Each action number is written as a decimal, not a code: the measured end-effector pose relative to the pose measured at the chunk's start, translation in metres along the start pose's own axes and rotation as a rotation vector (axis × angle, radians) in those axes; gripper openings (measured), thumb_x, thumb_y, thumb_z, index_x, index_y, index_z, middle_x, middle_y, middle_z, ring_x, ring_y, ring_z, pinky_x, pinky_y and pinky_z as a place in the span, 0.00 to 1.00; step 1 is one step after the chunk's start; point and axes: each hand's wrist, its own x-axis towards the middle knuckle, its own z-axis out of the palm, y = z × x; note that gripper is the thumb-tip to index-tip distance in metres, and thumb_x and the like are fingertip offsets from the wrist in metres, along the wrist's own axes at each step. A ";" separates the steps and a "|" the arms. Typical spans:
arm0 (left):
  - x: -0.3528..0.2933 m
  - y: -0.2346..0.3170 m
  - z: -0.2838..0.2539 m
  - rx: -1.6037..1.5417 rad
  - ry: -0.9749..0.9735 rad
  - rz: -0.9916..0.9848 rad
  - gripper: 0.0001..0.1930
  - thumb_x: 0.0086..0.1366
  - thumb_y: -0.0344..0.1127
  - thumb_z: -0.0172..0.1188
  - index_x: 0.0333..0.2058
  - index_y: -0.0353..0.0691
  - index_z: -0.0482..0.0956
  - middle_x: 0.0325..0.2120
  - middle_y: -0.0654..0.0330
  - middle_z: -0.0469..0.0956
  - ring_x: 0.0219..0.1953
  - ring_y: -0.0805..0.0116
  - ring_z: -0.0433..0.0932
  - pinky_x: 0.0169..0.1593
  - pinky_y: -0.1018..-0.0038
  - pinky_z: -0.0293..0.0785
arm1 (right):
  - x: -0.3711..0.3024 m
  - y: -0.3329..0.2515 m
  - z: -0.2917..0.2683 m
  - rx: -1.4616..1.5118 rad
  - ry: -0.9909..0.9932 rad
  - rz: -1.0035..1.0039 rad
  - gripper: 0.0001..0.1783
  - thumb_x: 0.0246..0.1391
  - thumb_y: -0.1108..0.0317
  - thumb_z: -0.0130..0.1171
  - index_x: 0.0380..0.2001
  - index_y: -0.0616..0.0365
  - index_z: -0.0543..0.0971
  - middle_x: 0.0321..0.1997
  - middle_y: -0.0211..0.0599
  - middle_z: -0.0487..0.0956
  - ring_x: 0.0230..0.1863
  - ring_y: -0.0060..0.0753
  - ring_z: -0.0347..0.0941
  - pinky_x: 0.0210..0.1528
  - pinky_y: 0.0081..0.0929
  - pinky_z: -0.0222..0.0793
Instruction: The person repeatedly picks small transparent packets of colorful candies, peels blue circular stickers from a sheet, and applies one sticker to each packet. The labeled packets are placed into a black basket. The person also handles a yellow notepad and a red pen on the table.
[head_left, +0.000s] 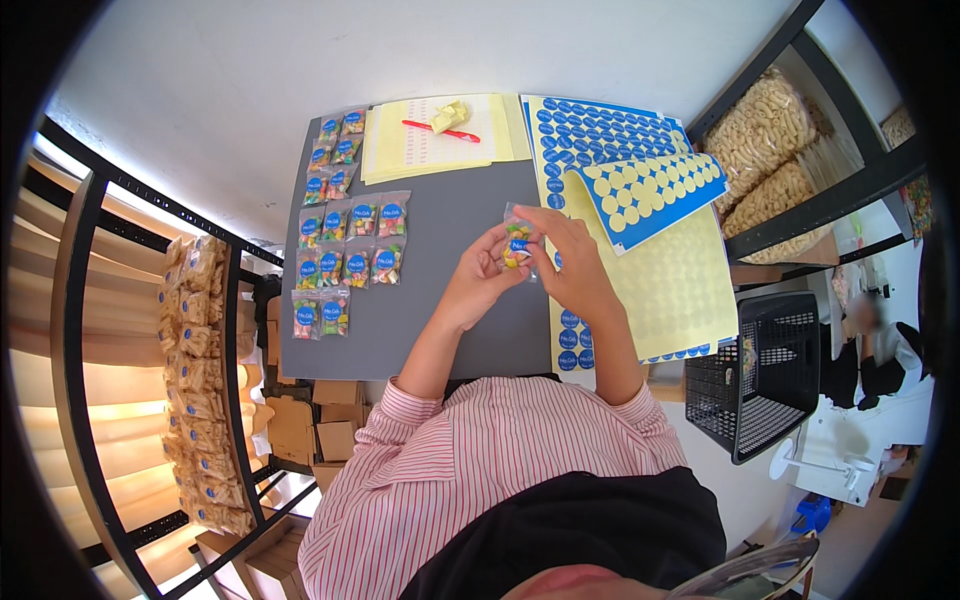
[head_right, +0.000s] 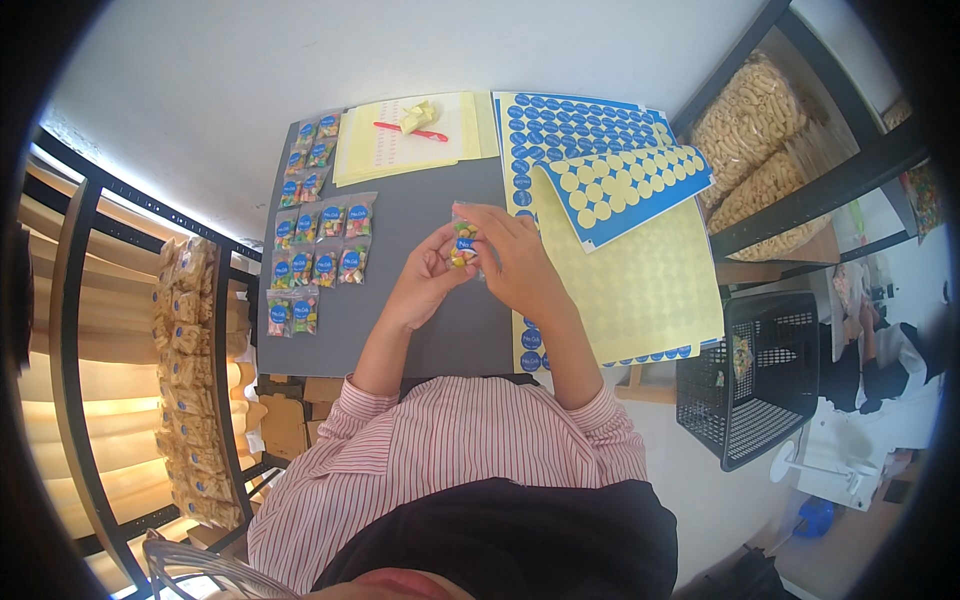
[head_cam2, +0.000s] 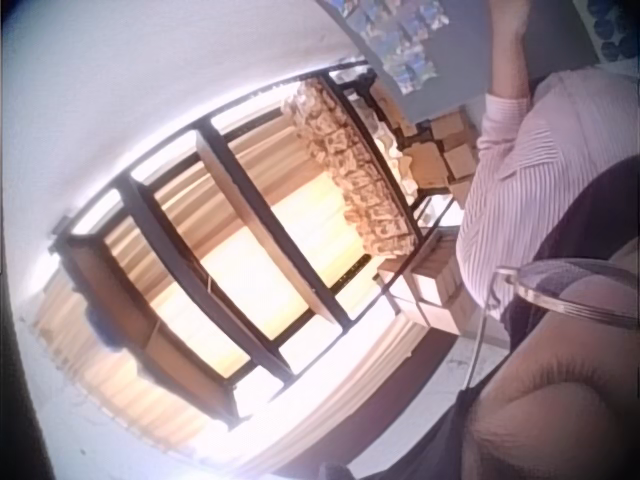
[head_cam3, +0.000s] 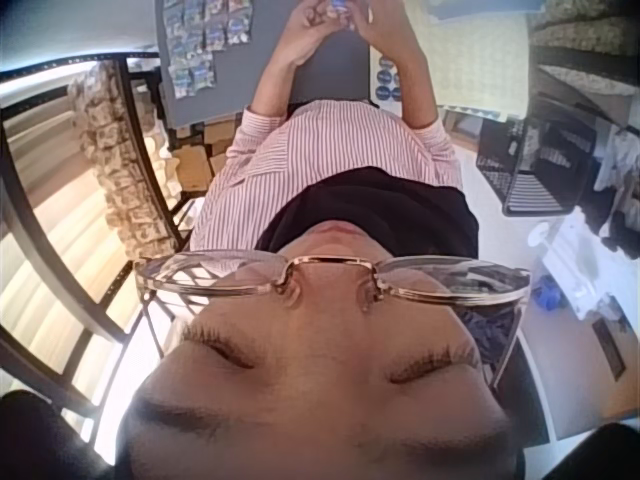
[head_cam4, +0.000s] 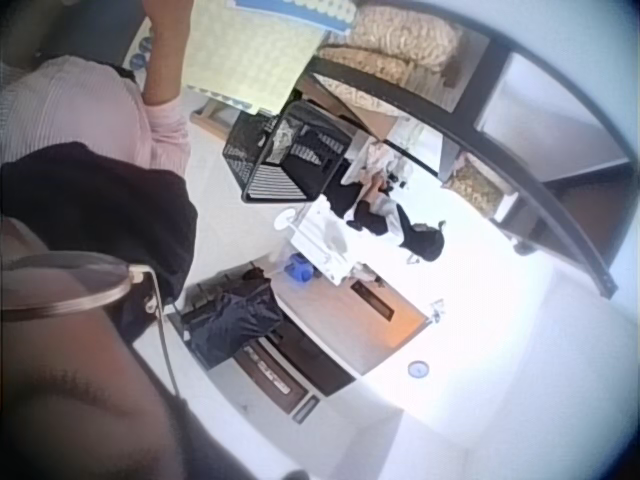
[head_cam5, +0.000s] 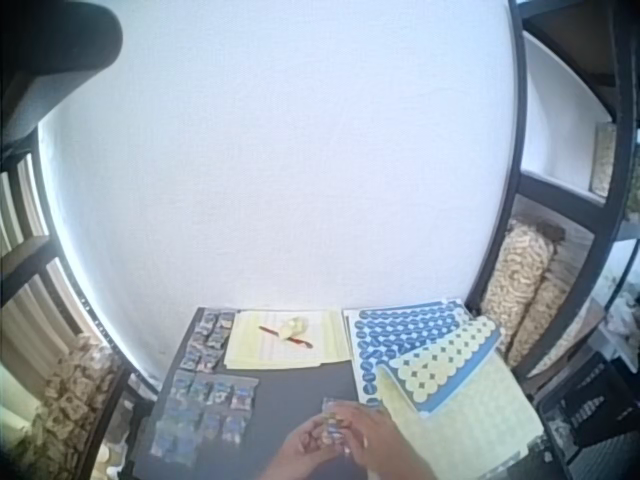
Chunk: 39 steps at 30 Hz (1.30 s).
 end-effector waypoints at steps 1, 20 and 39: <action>0.000 0.001 0.001 0.000 0.004 -0.005 0.30 0.55 0.18 0.53 0.56 0.32 0.56 0.45 0.59 0.70 0.45 0.76 0.71 0.50 0.80 0.69 | 0.000 0.000 0.000 -0.005 0.001 -0.001 0.25 0.43 0.80 0.51 0.48 0.50 0.70 0.46 0.32 0.74 0.36 0.30 0.71 0.39 0.28 0.56; 0.004 0.001 0.003 -0.044 0.020 -0.040 0.23 0.62 0.26 0.47 0.56 0.33 0.57 0.48 0.57 0.69 0.48 0.74 0.70 0.50 0.78 0.68 | -0.001 -0.003 -0.001 -0.016 0.051 0.048 0.26 0.39 0.75 0.55 0.48 0.53 0.70 0.47 0.35 0.73 0.39 0.34 0.71 0.43 0.32 0.59; 0.010 -0.015 0.009 0.097 -0.018 0.096 0.22 0.59 0.20 0.49 0.53 0.32 0.61 0.44 0.58 0.72 0.38 0.79 0.73 0.42 0.83 0.70 | -0.019 0.016 0.028 0.815 0.360 0.516 0.36 0.43 0.82 0.56 0.57 0.65 0.54 0.49 0.45 0.66 0.48 0.32 0.68 0.43 0.23 0.73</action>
